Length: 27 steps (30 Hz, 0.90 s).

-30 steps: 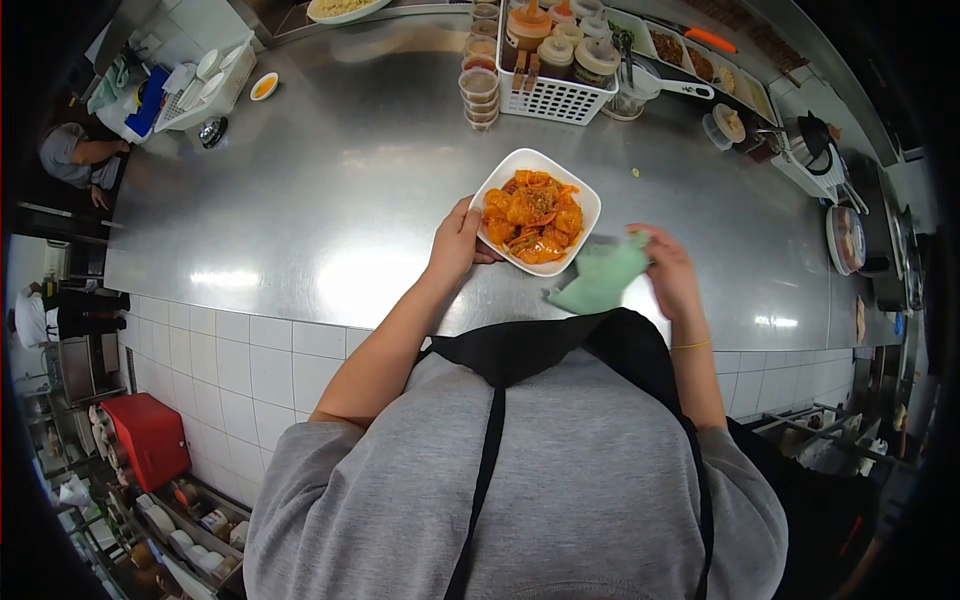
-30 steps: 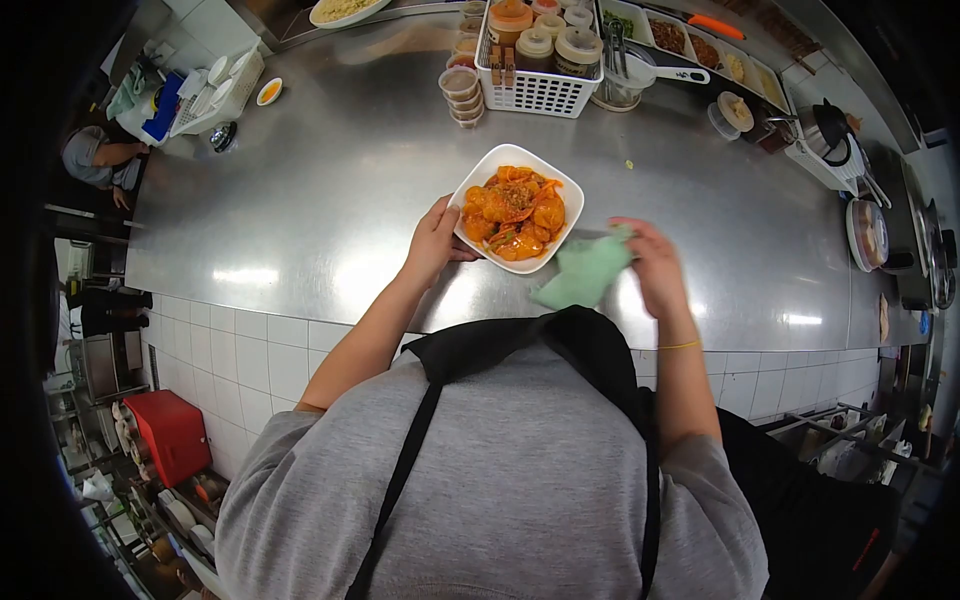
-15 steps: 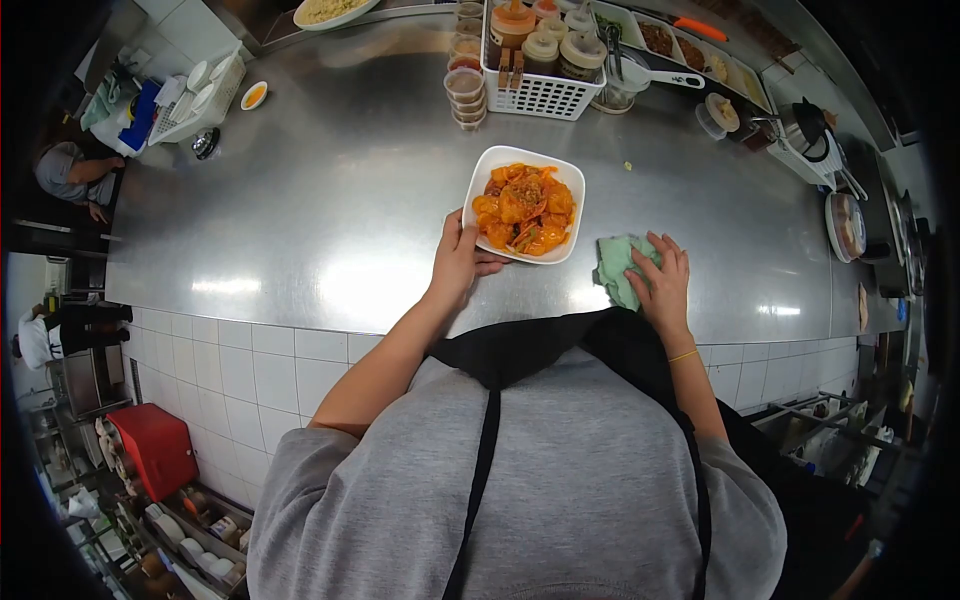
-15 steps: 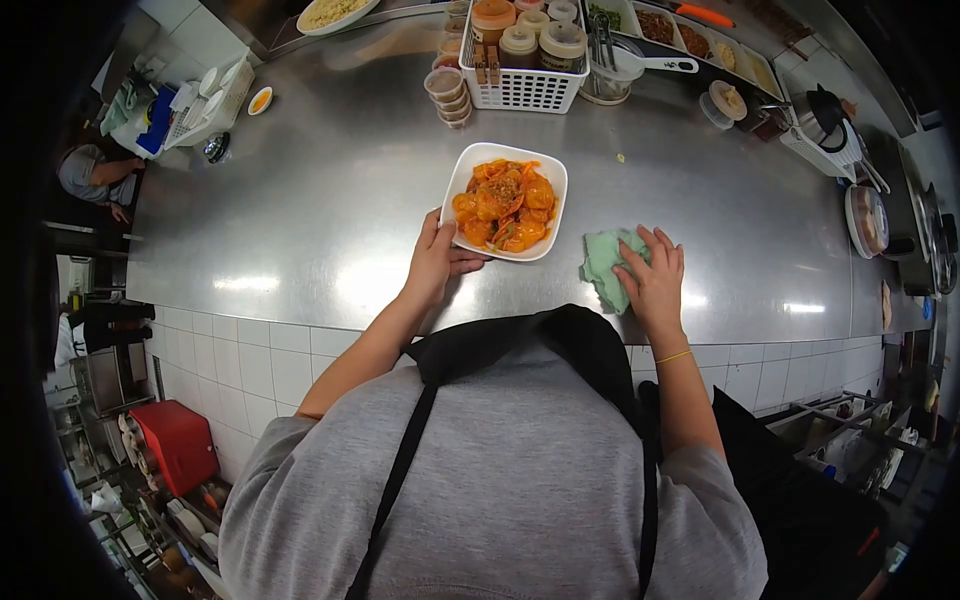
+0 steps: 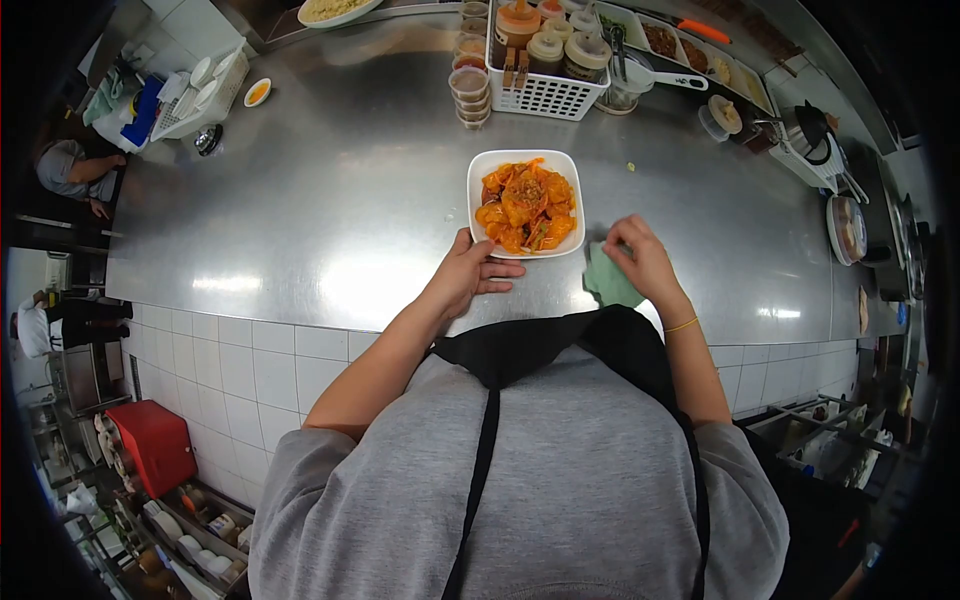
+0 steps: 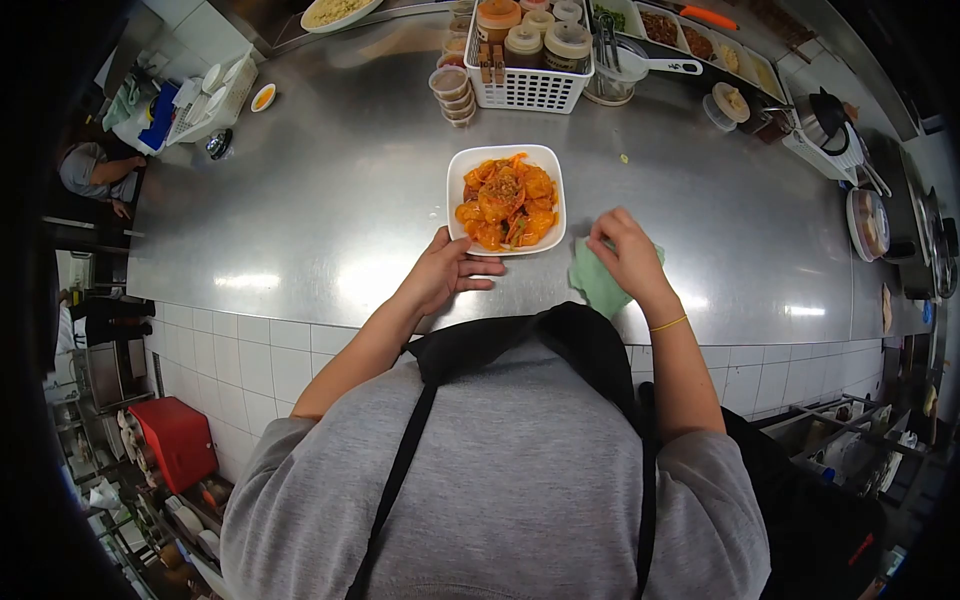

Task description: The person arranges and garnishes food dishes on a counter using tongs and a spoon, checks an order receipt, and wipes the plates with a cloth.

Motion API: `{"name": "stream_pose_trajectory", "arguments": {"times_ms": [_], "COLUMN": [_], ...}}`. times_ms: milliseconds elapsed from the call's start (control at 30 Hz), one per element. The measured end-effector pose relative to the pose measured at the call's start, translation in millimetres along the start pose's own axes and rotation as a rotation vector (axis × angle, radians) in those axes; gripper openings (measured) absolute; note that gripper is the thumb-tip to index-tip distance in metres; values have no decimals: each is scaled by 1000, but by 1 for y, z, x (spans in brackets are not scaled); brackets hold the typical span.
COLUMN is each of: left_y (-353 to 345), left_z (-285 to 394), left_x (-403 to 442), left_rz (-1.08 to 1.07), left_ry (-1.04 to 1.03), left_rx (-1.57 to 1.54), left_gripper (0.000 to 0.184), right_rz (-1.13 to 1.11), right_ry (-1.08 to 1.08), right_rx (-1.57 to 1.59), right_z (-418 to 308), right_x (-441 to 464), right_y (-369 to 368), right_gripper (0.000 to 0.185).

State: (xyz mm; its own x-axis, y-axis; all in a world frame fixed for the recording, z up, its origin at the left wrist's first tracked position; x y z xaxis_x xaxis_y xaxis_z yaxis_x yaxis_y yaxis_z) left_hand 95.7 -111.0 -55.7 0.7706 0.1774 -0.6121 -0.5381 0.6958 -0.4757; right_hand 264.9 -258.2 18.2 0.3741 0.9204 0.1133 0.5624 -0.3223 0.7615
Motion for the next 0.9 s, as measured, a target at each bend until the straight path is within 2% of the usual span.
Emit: {"name": "stream_pose_trajectory", "arguments": {"times_ms": [33, 100, 133, 200, 300, 433, 533, 600, 700, 733, 800, 900], "left_y": [-3, -6, -7, -8, -9, -10, -13, -13, -14, -14, -14, -18], "left_z": [-4, -5, -5, -6, -7, -6, -5, -7, -6, -6, -4, -2], "left_x": [1, 0, 1, 2, 0, 0, -1, 2, 2, 1, -2, -3], "left_rz": [-41, -37, -34, -44, -39, -42, -2, -6, -6, -5, 5, 11], "left_ry": [58, 62, 65, 65, 55, 13, 9, 22, 22, 17, 15, 38], "left_rx": [21, 24, 33, 27, -20, -146, -210, -240, -260, -249, -214, -175], "left_gripper": [28, 25, 22, 22, 22, 23, 28, 28, 29, 30, 31, 32], "right_rz": [-3, 310, 312, 278, 211, 193, 74, -93, -77, -81, -183, -79], "right_ry": [0, 163, 160, 53, 118, 173, 134, 106, 156, 162, 130, 156], "right_rx": [0, 83, 82, 259, 106, 132, 53, -249, -317, -316, -21, -88], "right_z": [1, -14, -16, -11, -24, -33, -38, -41, -53, -53, -47, -46], "right_x": [4, 11, 14, 20, 22, 17, 19, 24, 25, 27, 28, 31], "right_y": [-2, 15, 11, -1, -9, -4, -2, -10, -14, -12, -14, -7], "right_gripper": [14, 11, 11, 9, 8, 12, 15, 16, 17, 17, 19, 19]}}
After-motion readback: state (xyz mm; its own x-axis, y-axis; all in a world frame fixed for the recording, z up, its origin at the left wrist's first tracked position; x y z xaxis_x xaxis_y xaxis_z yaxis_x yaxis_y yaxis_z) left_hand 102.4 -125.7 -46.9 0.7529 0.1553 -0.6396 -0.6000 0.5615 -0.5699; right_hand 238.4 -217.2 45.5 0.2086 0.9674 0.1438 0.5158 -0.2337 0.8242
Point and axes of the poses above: each hand's wrist, its own x-axis towards the middle knuckle, its own y-axis out of the back of the hand, z = x × y, the point moved 8 cm from there along x, towards the middle knuckle, and after that the axes turned 9 degrees about y, right-handed, at the moved point
